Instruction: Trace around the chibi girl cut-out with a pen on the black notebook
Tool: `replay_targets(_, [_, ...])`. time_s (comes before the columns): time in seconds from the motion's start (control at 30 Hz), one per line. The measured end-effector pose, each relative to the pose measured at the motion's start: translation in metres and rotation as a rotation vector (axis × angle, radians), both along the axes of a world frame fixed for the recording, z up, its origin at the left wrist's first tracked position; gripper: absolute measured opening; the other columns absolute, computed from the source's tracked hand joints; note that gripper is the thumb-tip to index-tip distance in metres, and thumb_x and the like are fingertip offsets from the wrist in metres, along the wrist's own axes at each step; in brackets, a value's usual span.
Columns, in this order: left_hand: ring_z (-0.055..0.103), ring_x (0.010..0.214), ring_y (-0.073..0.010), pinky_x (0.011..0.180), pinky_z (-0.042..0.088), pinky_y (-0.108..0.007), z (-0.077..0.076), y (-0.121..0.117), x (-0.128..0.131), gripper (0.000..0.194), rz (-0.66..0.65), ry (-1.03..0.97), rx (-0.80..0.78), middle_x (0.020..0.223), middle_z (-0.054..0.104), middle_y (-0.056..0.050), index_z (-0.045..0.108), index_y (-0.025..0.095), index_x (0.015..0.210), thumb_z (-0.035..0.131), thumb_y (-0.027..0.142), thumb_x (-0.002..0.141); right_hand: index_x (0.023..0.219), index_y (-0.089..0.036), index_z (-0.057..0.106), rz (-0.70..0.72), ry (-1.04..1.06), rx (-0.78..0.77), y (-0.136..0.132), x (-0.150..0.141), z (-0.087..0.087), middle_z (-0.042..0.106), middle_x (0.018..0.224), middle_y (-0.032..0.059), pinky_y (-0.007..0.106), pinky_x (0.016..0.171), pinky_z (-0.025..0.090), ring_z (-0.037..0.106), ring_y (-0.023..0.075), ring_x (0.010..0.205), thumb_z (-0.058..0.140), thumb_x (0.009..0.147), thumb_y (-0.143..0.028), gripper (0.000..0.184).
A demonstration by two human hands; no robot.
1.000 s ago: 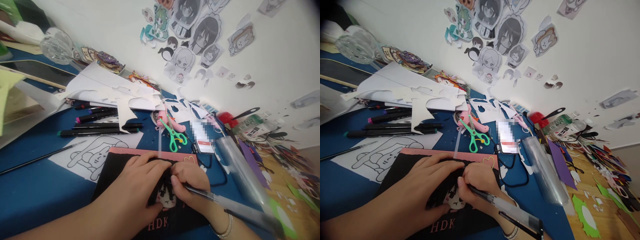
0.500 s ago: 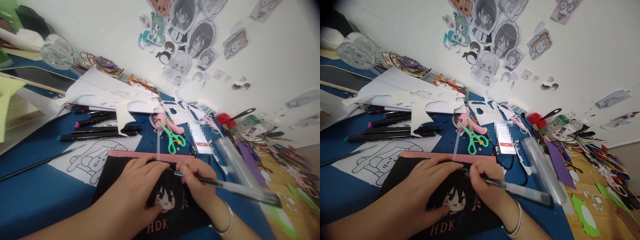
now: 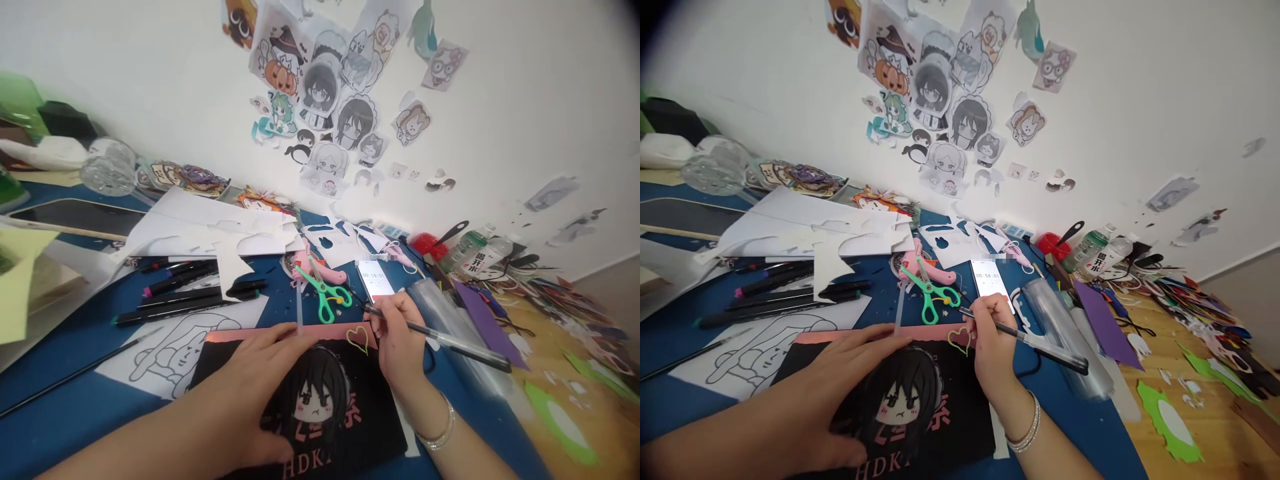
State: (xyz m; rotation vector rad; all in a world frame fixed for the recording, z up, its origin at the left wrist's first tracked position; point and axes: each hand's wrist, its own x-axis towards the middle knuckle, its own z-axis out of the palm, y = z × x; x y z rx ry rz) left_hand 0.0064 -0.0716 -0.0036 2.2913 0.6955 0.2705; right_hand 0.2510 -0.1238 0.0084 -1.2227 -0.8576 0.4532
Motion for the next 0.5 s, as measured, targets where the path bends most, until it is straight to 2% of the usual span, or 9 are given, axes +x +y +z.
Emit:
replay_targets(0.1, [0.034, 0.157, -0.0446, 0.120, 0.042, -0.064, 0.012, 0.013, -0.005, 0.108, -0.029, 0.112, -0.080, 0.172, 0.039, -0.014, 0.046, 0.037, 0.159, 0.088, 0.016, 0.062, 0.067, -0.024, 0.054, -0.011, 0.031, -0.002, 0.001, 0.000, 0.002, 0.052, 0.048, -0.0079, 0.023, 0.046, 0.039, 0.045, 0.0108, 0.045, 0.074, 0.087, -0.042, 0.034])
replay_targets(0.23, [0.036, 0.157, -0.0415, 0.118, 0.045, -0.059, 0.025, 0.023, -0.011, 0.104, -0.053, 0.161, -0.128, 0.175, 0.034, -0.009, 0.044, 0.046, 0.159, 0.085, 0.017, 0.067, 0.066, -0.024, 0.053, -0.012, 0.073, -0.008, 0.004, 0.000, 0.005, 0.053, 0.047, -0.0072, 0.023, 0.046, 0.039, 0.045, 0.0109, 0.045, 0.075, 0.084, -0.043, 0.034])
replay_targets(0.37, [0.038, 0.156, -0.0390, 0.118, 0.045, -0.059, 0.026, 0.027, -0.012, 0.091, -0.066, 0.150, -0.113, 0.173, 0.038, -0.007, 0.044, 0.048, 0.159, 0.074, 0.017, 0.078, 0.067, -0.024, 0.052, -0.035, 0.106, -0.012, 0.008, 0.003, 0.005, 0.052, 0.049, -0.0074, 0.022, 0.044, 0.036, 0.043, 0.0101, 0.044, 0.074, 0.083, -0.046, 0.034])
replay_targets(0.5, [0.041, 0.155, -0.0404, 0.120, 0.043, -0.058, 0.021, 0.024, -0.006, 0.088, -0.051, 0.084, -0.082, 0.170, 0.044, -0.009, 0.053, 0.041, 0.154, 0.076, 0.014, 0.073, 0.069, -0.025, 0.051, -0.071, 0.121, -0.031, 0.012, 0.005, 0.004, 0.053, 0.051, -0.0076, 0.022, 0.045, 0.037, 0.043, 0.0099, 0.044, 0.072, 0.083, -0.048, 0.034])
